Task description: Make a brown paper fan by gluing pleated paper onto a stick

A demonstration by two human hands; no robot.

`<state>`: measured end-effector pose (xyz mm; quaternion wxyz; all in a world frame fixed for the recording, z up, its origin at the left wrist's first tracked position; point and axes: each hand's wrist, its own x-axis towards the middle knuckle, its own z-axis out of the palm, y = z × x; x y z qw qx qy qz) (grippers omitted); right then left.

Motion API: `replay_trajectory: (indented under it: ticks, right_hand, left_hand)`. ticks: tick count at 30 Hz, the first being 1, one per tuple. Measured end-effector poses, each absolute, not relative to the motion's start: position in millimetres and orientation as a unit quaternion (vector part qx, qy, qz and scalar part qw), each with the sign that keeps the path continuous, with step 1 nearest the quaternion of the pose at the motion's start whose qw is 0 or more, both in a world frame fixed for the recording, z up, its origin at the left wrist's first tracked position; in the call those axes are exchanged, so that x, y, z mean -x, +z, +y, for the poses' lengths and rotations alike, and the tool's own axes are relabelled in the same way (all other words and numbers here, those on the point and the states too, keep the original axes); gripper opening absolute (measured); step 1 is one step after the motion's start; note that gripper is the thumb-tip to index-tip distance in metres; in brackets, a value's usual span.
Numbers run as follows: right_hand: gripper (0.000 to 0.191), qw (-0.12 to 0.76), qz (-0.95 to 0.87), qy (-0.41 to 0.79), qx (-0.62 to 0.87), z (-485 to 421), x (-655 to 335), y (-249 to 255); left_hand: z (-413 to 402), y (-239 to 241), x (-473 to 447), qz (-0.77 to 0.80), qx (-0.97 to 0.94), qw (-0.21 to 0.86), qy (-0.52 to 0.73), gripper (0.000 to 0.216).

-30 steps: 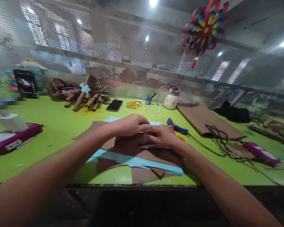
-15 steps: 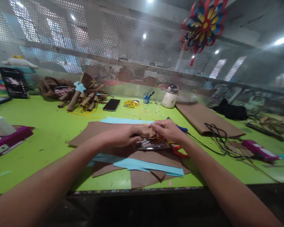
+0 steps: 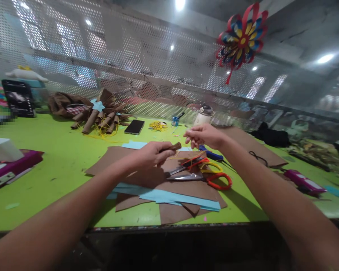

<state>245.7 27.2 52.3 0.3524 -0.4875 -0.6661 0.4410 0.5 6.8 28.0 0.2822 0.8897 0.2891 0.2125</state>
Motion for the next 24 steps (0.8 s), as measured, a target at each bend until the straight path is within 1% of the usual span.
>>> replay_trajectory:
  ticks: [2, 4, 6, 8, 9, 12, 13, 15, 17, 20, 22, 24]
  right_hand:
    - [0.027, 0.398, -0.663, 0.464, 0.432, 23, -234, 50]
    - [0.032, 0.419, -0.662, 0.508, 0.358, 14, -221, 44]
    - [0.037, 0.388, -0.667, 0.553, 0.314, 5, -212, 37]
    - [0.043, 0.338, -0.679, 0.564, 0.326, -1, -209, 30]
    - [0.043, 0.319, -0.687, 0.551, 0.35, -3, -209, 28]
    - [0.034, 0.284, -0.709, 0.502, 0.407, 2, -215, 24]
    - [0.032, 0.28, -0.707, 0.504, 0.409, 6, -217, 24]
    - [0.035, 0.276, -0.683, 0.538, 0.409, 16, -221, 26]
    - [0.04, 0.278, -0.65, 0.564, 0.427, 26, -221, 28]
    - [0.038, 0.265, -0.637, 0.56, 0.458, 35, -211, 31]
    - [0.039, 0.224, -0.649, 0.577, 0.441, 35, -197, 31]
    - [0.04, 0.165, -0.663, 0.617, 0.39, 34, -178, 27]
  left_hand:
    - [11, 31, 1, 0.303, -0.877, 0.281, 0.244, 0.028]
    - [13, 33, 3, 0.309, -0.877, 0.26, 0.261, 0.027]
    - [15, 33, 6, 0.321, -0.882, 0.23, 0.257, 0.028]
    - [19, 33, 10, 0.334, -0.888, 0.203, 0.241, 0.031]
    - [22, 34, 12, 0.341, -0.89, 0.194, 0.233, 0.033]
    - [32, 39, 23, 0.379, -0.877, 0.185, 0.232, 0.037]
    - [35, 42, 27, 0.4, -0.863, 0.184, 0.247, 0.037]
    - [39, 48, 36, 0.422, -0.844, 0.169, 0.284, 0.033]
    - [39, 55, 41, 0.398, -0.843, 0.193, 0.306, 0.031]
    - [31, 61, 42, 0.339, -0.853, 0.247, 0.311, 0.032]
    - [25, 62, 38, 0.316, -0.86, 0.256, 0.309, 0.033]
    - [21, 61, 35, 0.304, -0.863, 0.254, 0.314, 0.033]
